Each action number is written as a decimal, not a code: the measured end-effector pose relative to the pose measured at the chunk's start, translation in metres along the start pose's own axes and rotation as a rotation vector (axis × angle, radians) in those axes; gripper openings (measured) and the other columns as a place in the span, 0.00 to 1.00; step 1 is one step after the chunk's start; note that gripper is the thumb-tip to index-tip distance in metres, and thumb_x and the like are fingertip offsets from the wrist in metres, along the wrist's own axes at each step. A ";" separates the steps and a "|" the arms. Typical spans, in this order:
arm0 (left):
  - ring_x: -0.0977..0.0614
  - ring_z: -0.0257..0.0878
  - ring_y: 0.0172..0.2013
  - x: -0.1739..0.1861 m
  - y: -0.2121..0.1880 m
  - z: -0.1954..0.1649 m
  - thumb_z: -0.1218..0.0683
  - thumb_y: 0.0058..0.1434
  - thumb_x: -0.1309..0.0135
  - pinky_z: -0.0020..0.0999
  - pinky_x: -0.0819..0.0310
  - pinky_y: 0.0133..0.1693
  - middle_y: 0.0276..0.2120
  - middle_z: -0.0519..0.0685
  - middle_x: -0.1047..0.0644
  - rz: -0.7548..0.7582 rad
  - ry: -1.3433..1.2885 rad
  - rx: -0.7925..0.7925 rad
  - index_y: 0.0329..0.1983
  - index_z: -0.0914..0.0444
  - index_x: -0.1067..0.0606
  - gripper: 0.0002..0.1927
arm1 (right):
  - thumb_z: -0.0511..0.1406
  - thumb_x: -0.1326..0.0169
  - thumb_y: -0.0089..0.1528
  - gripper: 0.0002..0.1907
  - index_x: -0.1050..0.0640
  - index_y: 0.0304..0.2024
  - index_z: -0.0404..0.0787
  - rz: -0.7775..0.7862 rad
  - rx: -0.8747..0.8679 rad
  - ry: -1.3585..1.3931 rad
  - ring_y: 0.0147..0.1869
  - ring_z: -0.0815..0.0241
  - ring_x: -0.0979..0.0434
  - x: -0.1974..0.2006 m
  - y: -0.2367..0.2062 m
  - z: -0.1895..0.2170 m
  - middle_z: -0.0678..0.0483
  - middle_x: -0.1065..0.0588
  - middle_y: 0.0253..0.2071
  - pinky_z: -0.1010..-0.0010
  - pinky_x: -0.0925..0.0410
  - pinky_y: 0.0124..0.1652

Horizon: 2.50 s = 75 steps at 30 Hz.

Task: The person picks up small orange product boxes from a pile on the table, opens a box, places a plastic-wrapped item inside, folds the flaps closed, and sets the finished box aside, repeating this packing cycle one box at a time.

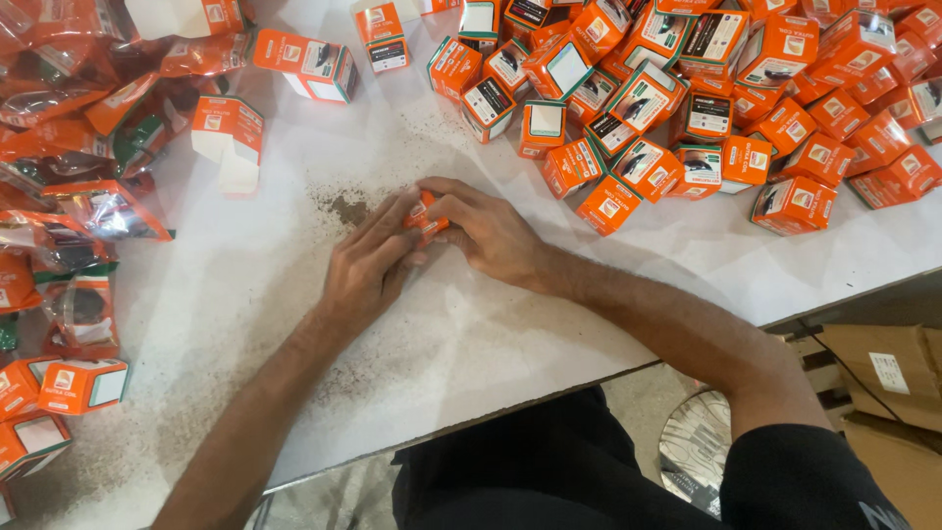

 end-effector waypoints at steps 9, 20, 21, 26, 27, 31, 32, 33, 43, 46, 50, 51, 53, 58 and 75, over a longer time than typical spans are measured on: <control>0.31 0.56 0.72 0.005 0.024 -0.005 0.58 0.69 0.43 0.55 0.39 0.72 0.69 0.59 0.32 -0.014 -0.082 -0.082 0.49 0.65 0.26 0.09 | 0.25 0.41 0.56 0.24 0.25 0.54 0.45 -0.010 0.192 -0.540 0.69 0.40 0.30 0.025 0.006 0.009 0.42 0.35 0.68 0.53 0.31 0.64; 0.35 0.61 0.67 -0.021 0.162 0.127 0.60 0.63 0.43 0.67 0.50 0.66 0.62 0.58 0.30 -0.010 0.542 0.236 0.66 0.67 0.35 0.28 | 0.40 0.42 0.69 0.42 0.50 0.76 0.37 -0.194 -0.089 0.133 0.80 0.40 0.42 0.028 0.001 -0.011 0.36 0.46 0.77 0.50 0.41 0.74; 0.33 0.61 0.67 -0.021 0.154 0.117 0.60 0.67 0.43 0.60 0.43 0.67 0.62 0.59 0.30 -0.085 0.527 0.176 0.68 0.68 0.36 0.27 | 0.41 0.43 0.69 0.43 0.52 0.77 0.35 -0.167 -0.181 0.329 0.79 0.42 0.39 0.023 0.001 -0.019 0.36 0.45 0.77 0.52 0.39 0.73; 0.24 0.59 0.62 -0.034 0.049 0.028 0.66 0.59 0.46 0.49 0.24 0.60 0.62 0.60 0.30 -0.034 0.382 -0.204 0.64 0.67 0.32 0.28 | 0.37 0.43 0.69 0.43 0.53 0.77 0.35 -0.198 -0.238 0.528 0.75 0.47 0.36 0.013 0.002 -0.032 0.40 0.37 0.70 0.57 0.38 0.72; 0.24 0.59 0.63 -0.027 0.034 0.024 0.67 0.58 0.48 0.48 0.23 0.59 0.64 0.63 0.31 -0.019 0.311 -0.160 0.65 0.69 0.33 0.29 | 0.36 0.43 0.68 0.41 0.48 0.78 0.34 -0.183 -0.253 0.531 0.73 0.47 0.31 0.008 0.002 -0.032 0.40 0.32 0.68 0.57 0.35 0.72; 0.24 0.57 0.60 0.067 -0.011 0.044 0.66 0.58 0.47 0.52 0.25 0.57 0.65 0.62 0.29 -0.123 0.509 0.031 0.65 0.68 0.32 0.29 | 0.35 0.45 0.70 0.37 0.49 0.74 0.33 -0.096 -0.178 0.359 0.75 0.45 0.34 0.000 0.000 -0.024 0.39 0.33 0.69 0.57 0.40 0.70; 0.23 0.54 0.60 0.099 -0.021 0.059 0.66 0.65 0.45 0.48 0.23 0.56 0.63 0.51 0.30 -0.259 0.672 0.244 0.65 0.62 0.30 0.25 | 0.35 0.46 0.70 0.38 0.51 0.74 0.32 -0.075 -0.148 0.300 0.74 0.44 0.34 0.000 0.000 -0.023 0.38 0.33 0.68 0.57 0.41 0.69; 0.24 0.56 0.58 0.128 -0.037 0.066 0.64 0.65 0.45 0.49 0.24 0.55 0.62 0.55 0.33 -0.295 0.761 0.366 0.64 0.65 0.32 0.24 | 0.36 0.47 0.71 0.39 0.53 0.74 0.31 -0.061 -0.116 0.240 0.73 0.44 0.33 0.000 0.000 -0.021 0.38 0.33 0.68 0.56 0.41 0.68; 0.22 0.60 0.44 0.101 -0.056 0.081 0.60 0.57 0.39 0.51 0.23 0.39 0.62 0.72 0.35 -0.040 0.767 0.436 0.61 0.63 0.27 0.27 | 0.36 0.45 0.68 0.31 0.40 0.68 0.31 0.039 -0.090 0.032 0.65 0.39 0.28 0.001 0.008 -0.007 0.38 0.30 0.60 0.56 0.35 0.62; 0.19 0.56 0.43 0.083 -0.041 0.053 0.65 0.57 0.43 0.49 0.21 0.43 0.52 0.59 0.25 0.052 0.441 0.459 0.54 0.60 0.26 0.20 | 0.32 0.41 0.63 0.30 0.35 0.65 0.33 0.010 -0.014 0.000 0.64 0.40 0.28 0.006 0.010 0.001 0.39 0.30 0.59 0.57 0.33 0.60; 0.20 0.59 0.56 0.056 -0.016 -0.009 0.74 0.53 0.45 0.43 0.18 0.48 0.54 0.62 0.26 -0.309 0.019 0.092 0.50 0.66 0.30 0.22 | 0.29 0.36 0.59 0.28 0.29 0.61 0.39 0.030 -0.096 0.035 0.60 0.46 0.24 0.007 0.011 0.004 0.47 0.26 0.56 0.61 0.30 0.55; 0.20 0.57 0.55 0.045 -0.008 -0.020 0.74 0.53 0.43 0.44 0.18 0.50 0.54 0.62 0.27 -0.317 0.025 -0.042 0.50 0.67 0.31 0.23 | 0.28 0.35 0.59 0.28 0.28 0.60 0.40 0.027 -0.098 0.037 0.60 0.46 0.23 0.008 0.010 0.005 0.48 0.25 0.55 0.62 0.29 0.54; 0.20 0.55 0.55 0.027 0.002 -0.036 0.75 0.53 0.39 0.46 0.18 0.53 0.54 0.61 0.27 -0.339 0.036 -0.309 0.50 0.68 0.32 0.24 | 0.24 0.40 0.56 0.30 0.29 0.61 0.40 0.025 -0.079 0.033 0.59 0.46 0.22 0.009 0.011 0.006 0.47 0.26 0.56 0.62 0.28 0.54; 0.28 0.63 0.64 0.004 0.019 -0.023 0.58 0.57 0.32 0.65 0.36 0.63 0.52 0.58 0.25 -0.193 0.258 -0.150 0.56 0.69 0.28 0.26 | 0.21 0.43 0.51 0.37 0.31 0.64 0.38 0.033 -0.047 0.029 0.60 0.42 0.24 0.011 0.012 0.003 0.45 0.27 0.55 0.60 0.29 0.54; 0.40 0.62 0.70 -0.012 0.024 -0.010 0.57 0.69 0.44 0.61 0.43 0.66 0.69 0.64 0.37 -0.204 0.199 0.230 0.48 0.65 0.24 0.08 | 0.27 0.38 0.57 0.32 0.33 0.62 0.35 0.031 -0.067 -0.021 0.63 0.40 0.27 0.001 0.006 -0.002 0.43 0.29 0.58 0.56 0.31 0.59</control>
Point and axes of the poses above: each hand's wrist, its own y-axis towards the middle knuckle, its own x-axis out of the back of the hand, z = x × y, the point moved 4 cm from there along y, towards the middle knuckle
